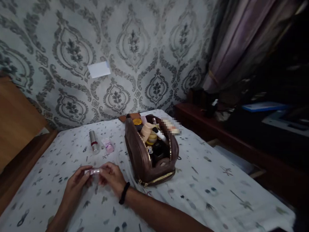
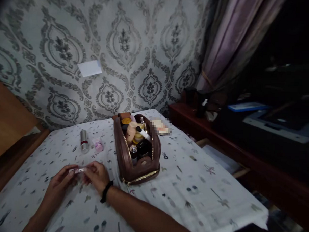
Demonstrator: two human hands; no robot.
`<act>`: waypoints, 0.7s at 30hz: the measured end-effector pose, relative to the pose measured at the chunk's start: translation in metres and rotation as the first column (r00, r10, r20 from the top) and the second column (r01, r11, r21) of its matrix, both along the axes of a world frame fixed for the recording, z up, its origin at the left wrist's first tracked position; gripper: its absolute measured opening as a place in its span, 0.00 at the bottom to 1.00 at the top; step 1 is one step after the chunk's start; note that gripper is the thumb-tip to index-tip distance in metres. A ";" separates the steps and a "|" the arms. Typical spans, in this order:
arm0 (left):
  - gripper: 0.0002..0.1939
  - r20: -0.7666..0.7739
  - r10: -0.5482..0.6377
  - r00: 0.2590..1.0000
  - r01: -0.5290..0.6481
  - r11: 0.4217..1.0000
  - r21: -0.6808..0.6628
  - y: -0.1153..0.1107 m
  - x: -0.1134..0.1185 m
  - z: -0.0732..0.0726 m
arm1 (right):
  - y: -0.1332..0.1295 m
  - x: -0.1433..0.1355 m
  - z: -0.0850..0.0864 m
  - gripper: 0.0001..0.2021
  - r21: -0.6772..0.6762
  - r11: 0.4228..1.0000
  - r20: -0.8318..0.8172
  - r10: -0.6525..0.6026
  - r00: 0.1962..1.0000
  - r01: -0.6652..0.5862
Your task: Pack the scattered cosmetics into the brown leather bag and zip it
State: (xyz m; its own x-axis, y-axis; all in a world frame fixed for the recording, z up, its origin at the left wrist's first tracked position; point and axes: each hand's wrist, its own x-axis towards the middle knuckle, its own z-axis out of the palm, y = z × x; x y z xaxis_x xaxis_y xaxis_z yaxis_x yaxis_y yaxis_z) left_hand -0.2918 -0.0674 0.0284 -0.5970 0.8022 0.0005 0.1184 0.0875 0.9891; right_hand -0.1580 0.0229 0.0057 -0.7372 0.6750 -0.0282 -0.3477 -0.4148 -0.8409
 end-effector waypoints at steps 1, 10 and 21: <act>0.27 0.033 0.018 0.999 -0.019 1.000 0.004 0.001 -0.002 -0.002 | -0.002 -0.001 -0.001 0.26 0.027 1.000 0.015 0.003 1.000 -0.003; 0.30 0.285 0.161 0.945 -0.165 0.986 -0.009 0.004 -0.008 -0.005 | -0.014 0.006 -0.009 0.31 0.166 0.986 0.240 -0.032 0.970 -0.009; 0.33 0.271 0.294 0.917 -0.278 0.956 -0.095 0.007 -0.007 -0.001 | -0.014 0.006 -0.047 0.19 0.836 0.509 0.306 -0.119 0.945 -0.206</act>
State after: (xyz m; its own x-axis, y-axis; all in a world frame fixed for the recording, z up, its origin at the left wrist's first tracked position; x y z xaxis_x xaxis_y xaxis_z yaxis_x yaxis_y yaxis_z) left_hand -0.2988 -0.0603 0.0275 -0.7707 0.5913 -0.2376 -0.1994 0.1305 0.9712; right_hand -0.1515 0.0087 -0.0409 -0.8285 0.4554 0.3258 -0.0284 0.5469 -0.8367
